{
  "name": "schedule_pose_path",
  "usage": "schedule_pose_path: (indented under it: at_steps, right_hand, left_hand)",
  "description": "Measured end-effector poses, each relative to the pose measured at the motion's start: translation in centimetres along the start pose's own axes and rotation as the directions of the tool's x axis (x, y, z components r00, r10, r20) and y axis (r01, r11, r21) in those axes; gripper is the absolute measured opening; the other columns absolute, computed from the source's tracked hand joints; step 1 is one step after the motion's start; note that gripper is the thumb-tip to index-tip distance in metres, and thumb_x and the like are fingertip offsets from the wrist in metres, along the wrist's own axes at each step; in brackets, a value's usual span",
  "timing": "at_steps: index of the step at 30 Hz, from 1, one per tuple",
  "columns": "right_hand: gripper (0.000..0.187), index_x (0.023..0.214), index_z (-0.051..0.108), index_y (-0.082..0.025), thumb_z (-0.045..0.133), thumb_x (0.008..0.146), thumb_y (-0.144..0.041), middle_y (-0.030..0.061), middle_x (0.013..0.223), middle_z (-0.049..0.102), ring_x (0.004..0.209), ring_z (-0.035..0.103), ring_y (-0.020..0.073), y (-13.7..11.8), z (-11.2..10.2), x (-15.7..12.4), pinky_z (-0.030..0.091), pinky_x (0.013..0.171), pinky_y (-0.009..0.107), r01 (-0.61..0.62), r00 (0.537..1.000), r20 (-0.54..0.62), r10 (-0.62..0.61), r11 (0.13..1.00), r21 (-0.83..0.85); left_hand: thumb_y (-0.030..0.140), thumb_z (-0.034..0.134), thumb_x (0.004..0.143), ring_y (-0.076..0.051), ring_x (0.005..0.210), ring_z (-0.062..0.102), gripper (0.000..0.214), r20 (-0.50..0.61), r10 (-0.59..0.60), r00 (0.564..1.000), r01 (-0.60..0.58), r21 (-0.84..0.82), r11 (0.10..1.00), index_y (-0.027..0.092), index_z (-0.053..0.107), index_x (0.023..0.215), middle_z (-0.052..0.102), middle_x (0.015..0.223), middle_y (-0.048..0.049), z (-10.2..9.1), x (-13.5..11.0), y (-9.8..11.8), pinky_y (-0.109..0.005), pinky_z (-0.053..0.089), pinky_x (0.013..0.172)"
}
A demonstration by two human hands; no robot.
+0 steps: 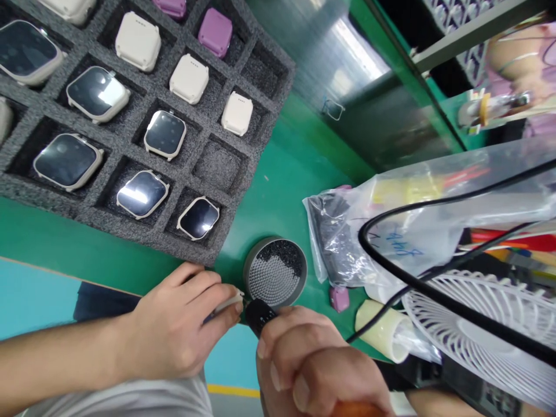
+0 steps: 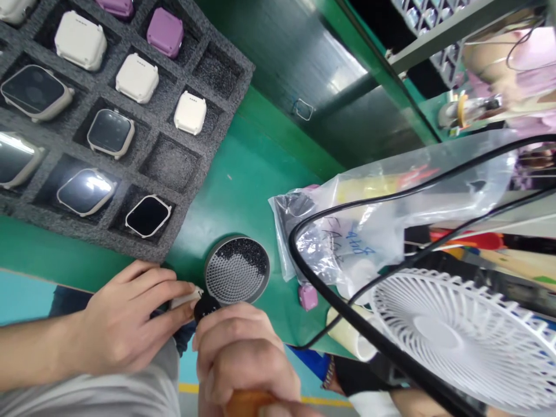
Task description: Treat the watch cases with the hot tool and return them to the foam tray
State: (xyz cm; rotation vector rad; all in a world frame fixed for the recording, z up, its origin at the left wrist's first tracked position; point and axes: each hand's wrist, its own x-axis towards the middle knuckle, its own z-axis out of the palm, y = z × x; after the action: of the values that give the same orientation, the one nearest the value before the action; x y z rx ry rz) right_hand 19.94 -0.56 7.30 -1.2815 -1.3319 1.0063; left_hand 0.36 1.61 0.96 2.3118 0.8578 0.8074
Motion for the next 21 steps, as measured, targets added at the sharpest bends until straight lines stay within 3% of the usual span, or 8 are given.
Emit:
schedule_pose_path:
  at_steps: [5, 8, 11, 12, 16, 17, 19, 21]
  right_hand:
    - [0.033, 0.097, 0.066, -0.032, 0.04, 0.103, -0.052, -0.0045, 0.066, 0.061, 0.062, 0.066, 0.0201, -0.15, -0.24, 0.64, 0.058, 0.057, 0.044, -0.013, 0.992, 0.123, 0.0, 0.994, 0.11]
    - [0.026, 0.121, 0.059, -0.032, 0.041, 0.105, -0.041, -0.0053, 0.084, 0.065, 0.065, 0.067, 0.0158, 0.04, 0.16, 0.49, 0.059, 0.056, 0.04, 0.179, 0.982, -0.084, -0.166, 0.968, 0.177]
    - [0.025, 0.124, 0.053, -0.026, 0.04, 0.104, -0.037, -0.0051, 0.088, 0.064, 0.062, 0.063, 0.0128, 0.22, 0.07, 0.24, 0.056, 0.051, 0.036, 0.324, 0.909, -0.322, -0.265, 0.934, 0.147]
    - [0.026, 0.121, 0.054, -0.026, 0.04, 0.104, -0.039, -0.005, 0.087, 0.063, 0.061, 0.062, 0.013, 0.19, -0.07, 0.24, 0.055, 0.05, 0.036, 0.32, 0.906, -0.334, -0.26, 0.938, 0.136]
    - [0.035, 0.12, 0.055, -0.029, 0.039, 0.101, -0.053, -0.0035, 0.087, 0.062, 0.069, 0.064, 0.0169, 0.09, -0.33, 0.54, 0.058, 0.059, 0.042, 0.148, 0.966, -0.234, -0.113, 0.979, 0.141]
    - [0.036, 0.121, 0.054, -0.028, 0.041, 0.1, -0.055, -0.0036, 0.086, 0.061, 0.069, 0.064, 0.0168, 0.17, -0.22, 0.61, 0.058, 0.059, 0.042, 0.149, 0.962, -0.251, -0.111, 0.979, 0.138]
    - [0.037, 0.122, 0.053, -0.026, 0.045, 0.1, -0.055, -0.0049, 0.083, 0.058, 0.063, 0.059, 0.0139, 0.37, 0.02, 0.68, 0.054, 0.052, 0.037, 0.263, 0.907, -0.371, -0.202, 0.957, 0.122]
    - [0.035, 0.121, 0.053, -0.026, 0.042, 0.102, -0.054, -0.0046, 0.082, 0.059, 0.061, 0.058, 0.0139, 0.39, 0.01, 0.68, 0.053, 0.052, 0.037, 0.268, 0.904, -0.374, -0.209, 0.956, 0.115]
  left_hand:
    - [0.017, 0.057, 0.096, -0.024, 0.1, 0.062, 0.023, -0.005, 0.0, 1.0, 0.0, 0.0, 1.0, 0.016, 0.074, 0.111, 0.074, 0.115, -0.0076, 0.07, -0.02, 0.15, -0.044, 0.045, 0.087]
    - [0.02, 0.062, 0.096, -0.024, 0.103, 0.062, 0.025, 0.007, -0.014, 1.0, 0.013, 0.058, 0.998, 0.019, 0.073, 0.119, 0.074, 0.114, -0.0064, 0.17, -0.23, 0.23, -0.044, 0.045, 0.091]
    - [0.023, 0.066, 0.096, -0.026, 0.112, 0.063, 0.03, 0.036, 0.005, 0.999, -0.009, 0.131, 0.991, 0.02, 0.071, 0.126, 0.073, 0.123, -0.0073, 0.19, -0.47, 0.2, -0.046, 0.045, 0.097]
    - [0.022, 0.063, 0.097, -0.028, 0.115, 0.063, 0.03, 0.052, 0.031, 0.998, -0.038, 0.134, 0.99, 0.018, 0.071, 0.126, 0.071, 0.129, -0.0083, 0.17, -0.54, 0.17, -0.048, 0.044, 0.099]
    - [0.016, 0.05, 0.097, -0.031, 0.118, 0.062, 0.035, 0.068, 0.091, 0.994, -0.097, 0.098, 0.99, 0.013, 0.072, 0.124, 0.069, 0.137, -0.0108, 0.22, -0.66, 0.16, -0.052, 0.044, 0.1]
    - [0.016, 0.051, 0.097, -0.031, 0.116, 0.062, 0.033, 0.06, 0.076, 0.995, -0.082, 0.099, 0.992, 0.014, 0.072, 0.123, 0.07, 0.135, -0.0107, 0.3, -0.65, 0.2, -0.052, 0.044, 0.1]
    - [0.021, 0.059, 0.098, -0.029, 0.114, 0.063, 0.028, 0.047, 0.041, 0.998, -0.046, 0.119, 0.992, 0.015, 0.073, 0.121, 0.071, 0.131, -0.0096, 0.5, -0.62, 0.31, -0.05, 0.045, 0.1]
    - [0.026, 0.067, 0.097, -0.028, 0.114, 0.063, 0.026, 0.054, 0.026, 0.998, -0.034, 0.146, 0.989, 0.017, 0.072, 0.121, 0.072, 0.128, -0.0084, 0.59, -0.58, 0.38, -0.049, 0.045, 0.101]
